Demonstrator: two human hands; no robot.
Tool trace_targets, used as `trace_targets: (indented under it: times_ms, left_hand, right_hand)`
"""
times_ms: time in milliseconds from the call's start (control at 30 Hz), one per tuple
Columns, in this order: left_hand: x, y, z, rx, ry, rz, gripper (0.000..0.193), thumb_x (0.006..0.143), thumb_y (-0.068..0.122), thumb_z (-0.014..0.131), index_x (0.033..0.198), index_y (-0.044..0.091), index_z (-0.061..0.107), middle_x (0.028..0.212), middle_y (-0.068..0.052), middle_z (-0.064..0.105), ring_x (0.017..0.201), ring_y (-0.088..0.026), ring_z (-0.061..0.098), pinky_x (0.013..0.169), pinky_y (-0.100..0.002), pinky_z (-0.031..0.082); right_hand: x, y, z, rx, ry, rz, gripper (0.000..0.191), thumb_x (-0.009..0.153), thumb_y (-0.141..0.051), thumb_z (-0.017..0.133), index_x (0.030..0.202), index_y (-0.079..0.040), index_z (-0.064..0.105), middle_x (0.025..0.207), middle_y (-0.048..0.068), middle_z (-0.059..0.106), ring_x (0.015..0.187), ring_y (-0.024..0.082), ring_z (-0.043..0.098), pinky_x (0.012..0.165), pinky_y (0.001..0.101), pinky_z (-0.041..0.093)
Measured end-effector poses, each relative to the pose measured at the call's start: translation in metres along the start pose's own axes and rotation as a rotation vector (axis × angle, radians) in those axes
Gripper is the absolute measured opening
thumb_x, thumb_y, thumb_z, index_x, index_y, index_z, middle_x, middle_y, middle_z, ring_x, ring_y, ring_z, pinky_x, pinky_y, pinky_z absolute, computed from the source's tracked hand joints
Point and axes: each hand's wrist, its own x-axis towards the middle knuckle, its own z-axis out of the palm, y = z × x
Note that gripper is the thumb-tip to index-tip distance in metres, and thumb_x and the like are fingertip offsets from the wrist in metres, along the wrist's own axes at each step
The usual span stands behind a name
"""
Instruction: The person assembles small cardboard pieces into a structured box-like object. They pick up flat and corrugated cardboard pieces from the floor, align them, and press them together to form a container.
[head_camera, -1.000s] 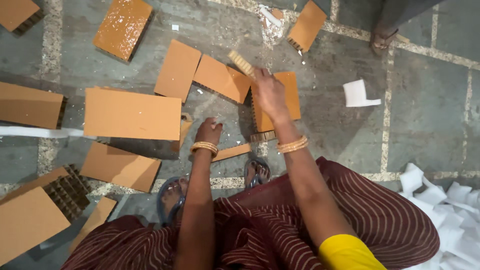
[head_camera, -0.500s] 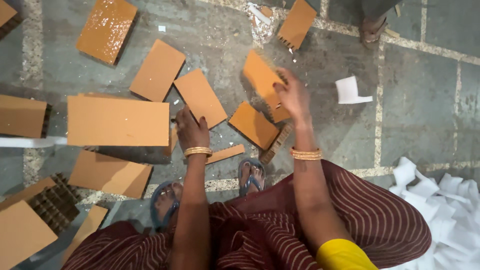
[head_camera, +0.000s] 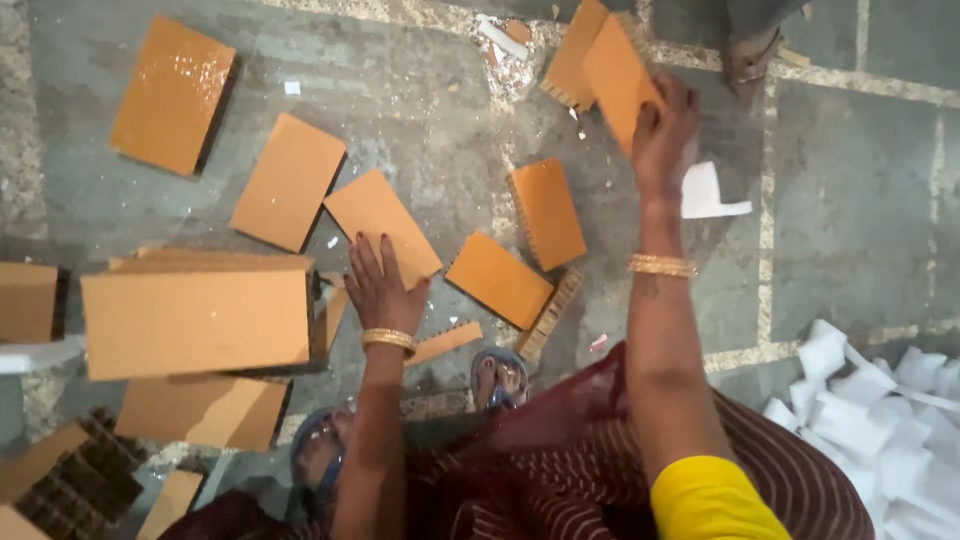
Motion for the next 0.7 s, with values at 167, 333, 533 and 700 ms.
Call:
trace_targets:
  times_ms: [167, 333, 533, 700]
  left_hand:
    - [0.0, 0.001, 0.009, -0.038, 0.014, 0.039, 0.108, 0.079, 0.059, 0.075, 0.158, 0.004, 0.027, 0.165, -0.03, 0.015, 0.151, -0.051, 0.016, 0.118, -0.066, 0.021]
    - [-0.002, 0.001, 0.009, -0.046, 0.126, 0.107, 0.101, 0.084, 0.057, 0.073, 0.157, 0.002, 0.03, 0.163, -0.033, 0.021, 0.15, -0.052, 0.024, 0.119, -0.065, 0.024]
    - [-0.001, 0.0, 0.009, -0.036, 0.126, 0.124, 0.096, 0.087, 0.053, 0.072, 0.157, 0.001, 0.033, 0.163, -0.035, 0.024, 0.151, -0.053, 0.027, 0.121, -0.063, 0.027]
    - [0.0, -0.005, 0.011, -0.03, 0.09, 0.122, 0.094, 0.088, 0.05, 0.071, 0.157, 0.001, 0.03, 0.163, -0.034, 0.023, 0.15, -0.052, 0.024, 0.12, -0.063, 0.025]
  right_hand:
    - [0.057, 0.052, 0.041, -0.146, 0.0, -0.05, 0.052, 0.09, 0.012, 0.059, 0.141, -0.001, 0.058, 0.132, 0.03, 0.051, 0.114, 0.049, 0.056, 0.091, 0.0526, 0.049]
    - [0.089, 0.092, 0.086, -0.212, 0.043, -0.122, 0.063, 0.079, 0.018, 0.057, 0.139, -0.002, 0.059, 0.128, 0.025, 0.054, 0.111, 0.047, 0.058, 0.093, 0.0524, 0.05]
    - [0.094, 0.094, 0.122, -0.29, -0.12, -0.082, 0.055, 0.082, 0.017, 0.065, 0.131, -0.008, 0.064, 0.126, 0.019, 0.059, 0.111, 0.044, 0.058, 0.094, 0.0525, 0.049]
    - [0.065, 0.043, 0.105, -0.248, -0.171, -0.11, 0.061, 0.066, 0.004, 0.076, 0.126, -0.004, 0.065, 0.118, 0.021, 0.062, 0.099, 0.046, 0.061, 0.084, 0.0514, 0.051]
